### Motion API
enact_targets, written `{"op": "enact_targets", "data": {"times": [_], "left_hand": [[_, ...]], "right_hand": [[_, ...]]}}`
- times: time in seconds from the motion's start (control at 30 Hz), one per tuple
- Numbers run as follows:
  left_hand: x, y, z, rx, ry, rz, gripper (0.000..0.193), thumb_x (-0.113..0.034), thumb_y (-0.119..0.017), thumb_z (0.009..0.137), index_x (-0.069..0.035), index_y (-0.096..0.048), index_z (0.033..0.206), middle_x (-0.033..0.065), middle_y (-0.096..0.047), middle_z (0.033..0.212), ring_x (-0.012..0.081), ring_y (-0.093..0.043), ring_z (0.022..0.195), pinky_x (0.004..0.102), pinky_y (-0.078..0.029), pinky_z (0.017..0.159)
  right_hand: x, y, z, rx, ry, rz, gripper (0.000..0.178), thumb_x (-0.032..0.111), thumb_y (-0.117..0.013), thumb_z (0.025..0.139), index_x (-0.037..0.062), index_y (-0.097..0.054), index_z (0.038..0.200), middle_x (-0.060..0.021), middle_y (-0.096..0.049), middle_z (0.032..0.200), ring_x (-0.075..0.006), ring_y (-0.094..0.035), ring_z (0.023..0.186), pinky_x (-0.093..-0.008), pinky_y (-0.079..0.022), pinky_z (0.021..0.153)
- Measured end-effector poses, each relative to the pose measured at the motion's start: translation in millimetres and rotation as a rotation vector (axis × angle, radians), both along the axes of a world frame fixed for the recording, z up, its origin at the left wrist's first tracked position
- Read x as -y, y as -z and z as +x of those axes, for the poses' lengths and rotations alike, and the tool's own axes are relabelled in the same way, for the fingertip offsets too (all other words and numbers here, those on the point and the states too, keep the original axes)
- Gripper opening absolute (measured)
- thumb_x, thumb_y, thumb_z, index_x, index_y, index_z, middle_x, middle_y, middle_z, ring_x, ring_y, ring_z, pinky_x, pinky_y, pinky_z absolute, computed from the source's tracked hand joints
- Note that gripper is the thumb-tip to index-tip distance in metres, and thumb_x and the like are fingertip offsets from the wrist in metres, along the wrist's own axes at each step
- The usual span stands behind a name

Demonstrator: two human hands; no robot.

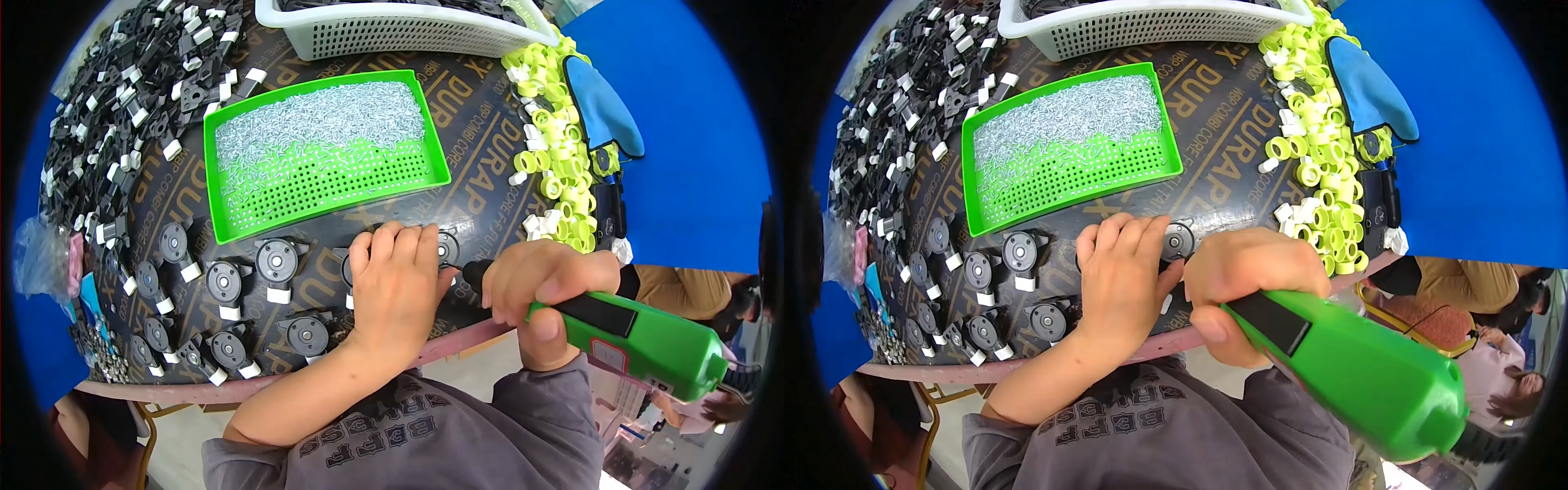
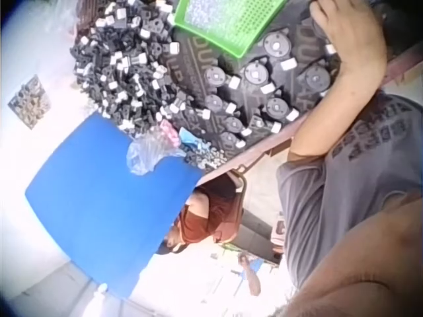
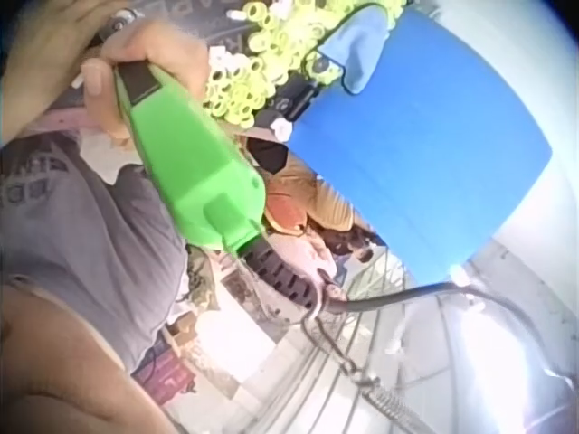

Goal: Assembling small circular black components using an electric screwdriver to drive tiny screws from a green tray.

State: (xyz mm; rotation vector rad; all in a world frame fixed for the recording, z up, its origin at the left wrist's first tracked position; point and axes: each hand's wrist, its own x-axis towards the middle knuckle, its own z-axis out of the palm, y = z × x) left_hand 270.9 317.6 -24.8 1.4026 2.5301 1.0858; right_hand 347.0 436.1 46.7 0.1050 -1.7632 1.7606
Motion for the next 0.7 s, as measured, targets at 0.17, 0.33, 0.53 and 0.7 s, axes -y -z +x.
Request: {"op": "enact_targets", "data": {"times": [0.17, 0.33, 0.53, 0.7], "left_hand": [[-1, 0, 0, -0.026, -0.003, 0.003, 0.052, -0.020, -0.078, 0.070, -0.002, -0.061, 0.116, 0.0090, -0.061, 0.107, 0.0274, -0.053, 0.109, 0.0436, -0.036, 0.096], [2, 9, -2, -0.075, -0.025, 0.045, 0.048, -0.027, -0.078, 0.070, -0.001, -0.062, 0.107, 0.0083, -0.060, 0.098, 0.0252, -0.053, 0.105, 0.0424, -0.037, 0.096], [2, 7, 10, -0.096, -0.033, -0.032, 0.059, -0.028, -0.072, 0.077, 0.004, -0.056, 0.125, 0.0123, -0.061, 0.114, 0.0277, -0.052, 0.114, 0.0426, -0.037, 0.096], [50, -53, -9, -0.171, 0.026, -0.074, 0.045, -0.017, -0.066, 0.081, 0.002, -0.059, 0.121, 0.0125, -0.059, 0.126, 0.0290, -0.051, 0.119, 0.0438, -0.038, 0.097]], "right_hand": [[-2, -2, 1, 0.005, -0.057, 0.023, 0.024, 0.005, -0.073, 0.080, 0.0035, -0.052, 0.071, -0.0067, -0.056, 0.062, -0.0203, -0.054, 0.053, -0.0319, -0.044, 0.049], [16, 6, -7, 0.124, 0.250, 0.145, 0.034, 0.032, -0.064, 0.095, 0.0107, -0.038, 0.100, -0.0015, -0.045, 0.058, -0.0133, -0.045, 0.046, -0.0302, -0.042, 0.045], [1, -3, -17, -0.051, 0.145, 0.178, 0.049, 0.041, -0.067, 0.092, 0.0054, -0.043, 0.114, -0.0044, -0.050, 0.067, -0.0148, -0.050, 0.056, -0.0318, -0.046, 0.053], [-8, -30, -30, -0.184, 0.280, 0.251, 0.061, 0.035, -0.073, 0.086, 0.0004, -0.043, 0.126, -0.0133, -0.059, 0.091, -0.0279, -0.061, 0.088, -0.0459, -0.051, 0.086]]}}
